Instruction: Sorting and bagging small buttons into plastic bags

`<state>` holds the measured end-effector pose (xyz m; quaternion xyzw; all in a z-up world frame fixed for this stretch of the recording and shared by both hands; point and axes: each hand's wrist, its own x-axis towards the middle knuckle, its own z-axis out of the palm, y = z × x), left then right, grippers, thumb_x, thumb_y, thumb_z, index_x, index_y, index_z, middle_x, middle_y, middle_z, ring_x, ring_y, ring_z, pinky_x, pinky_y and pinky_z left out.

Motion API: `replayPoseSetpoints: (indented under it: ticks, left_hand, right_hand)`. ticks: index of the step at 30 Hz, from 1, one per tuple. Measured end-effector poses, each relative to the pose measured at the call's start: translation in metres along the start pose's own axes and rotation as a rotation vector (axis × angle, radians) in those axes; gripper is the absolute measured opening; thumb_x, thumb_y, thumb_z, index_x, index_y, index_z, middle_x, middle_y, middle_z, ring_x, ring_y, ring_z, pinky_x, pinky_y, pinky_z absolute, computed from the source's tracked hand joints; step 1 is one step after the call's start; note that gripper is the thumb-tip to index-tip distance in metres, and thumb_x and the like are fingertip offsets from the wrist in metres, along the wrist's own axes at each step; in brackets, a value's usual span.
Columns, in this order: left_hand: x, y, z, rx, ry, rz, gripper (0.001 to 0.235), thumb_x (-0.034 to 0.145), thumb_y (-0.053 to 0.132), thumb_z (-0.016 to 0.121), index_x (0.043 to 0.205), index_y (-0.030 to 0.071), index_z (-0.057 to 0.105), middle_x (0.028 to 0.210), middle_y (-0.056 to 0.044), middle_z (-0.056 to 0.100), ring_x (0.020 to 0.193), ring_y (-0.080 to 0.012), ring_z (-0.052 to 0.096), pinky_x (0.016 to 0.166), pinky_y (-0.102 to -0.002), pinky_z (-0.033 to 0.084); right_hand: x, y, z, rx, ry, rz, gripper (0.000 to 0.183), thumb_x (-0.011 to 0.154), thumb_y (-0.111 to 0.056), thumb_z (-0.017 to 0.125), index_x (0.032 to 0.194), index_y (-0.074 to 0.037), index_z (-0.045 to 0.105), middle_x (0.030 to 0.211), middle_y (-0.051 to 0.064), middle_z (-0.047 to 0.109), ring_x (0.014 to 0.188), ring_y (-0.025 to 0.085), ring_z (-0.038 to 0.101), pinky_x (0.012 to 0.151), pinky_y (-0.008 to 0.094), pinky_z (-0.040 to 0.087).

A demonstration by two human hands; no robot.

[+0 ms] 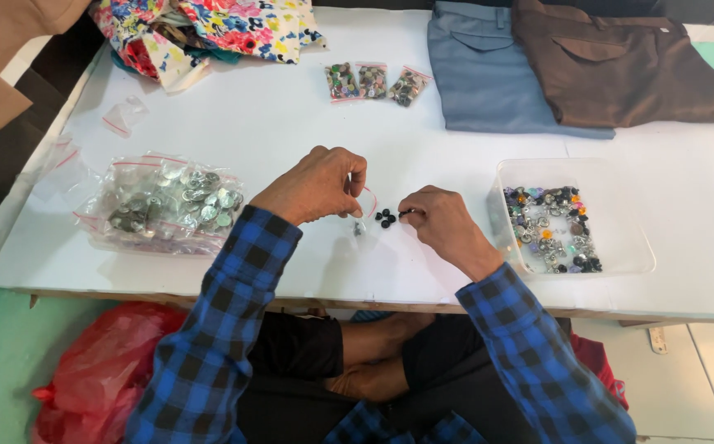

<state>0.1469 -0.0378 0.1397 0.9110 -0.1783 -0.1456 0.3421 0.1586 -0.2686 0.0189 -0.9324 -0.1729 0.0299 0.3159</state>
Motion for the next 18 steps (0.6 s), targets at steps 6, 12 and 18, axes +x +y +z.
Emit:
replayPoseSetpoints:
  ticks: [6,12,18]
  left_hand:
    - [0.002,0.002,-0.004,0.061,0.014,0.025,0.027,0.077,-0.003,0.083,0.090,0.004,0.060,0.071,-0.012,0.068,0.062,-0.0197,0.074,0.051,-0.030,0.058]
    - [0.002,0.007,0.001,0.121,0.007,0.007,0.035,0.081,-0.003,0.079,0.101,0.007,0.052,0.078,-0.012,0.074,0.065,-0.0215,0.075,0.059,-0.031,0.059]
    - [-0.006,0.008,-0.002,0.165,0.014,0.082,0.045,0.081,0.000,0.082,0.105,0.009,0.045,0.078,-0.014,0.076,0.069,-0.0230,0.077,0.080,-0.043,0.060]
  right_hand:
    - [-0.023,-0.066,-0.052,0.332,0.217,-0.168,0.014,0.089,-0.003,0.075,0.101,-0.009,0.079,0.095,0.012,0.073,0.078,0.019,0.068,0.069,0.030,0.060]
    - [-0.013,-0.086,-0.055,0.146,0.182,-0.401,0.015,0.090,0.001,0.069,0.101,-0.005,0.077,0.096,0.012,0.072,0.077,0.023,0.071,0.068,0.033,0.061]
    - [-0.003,-0.085,-0.046,-0.015,0.086,-0.340,0.011,0.093,-0.002,0.067,0.100,-0.005,0.075,0.098,0.011,0.071,0.079,0.025,0.072,0.066,0.032,0.059]
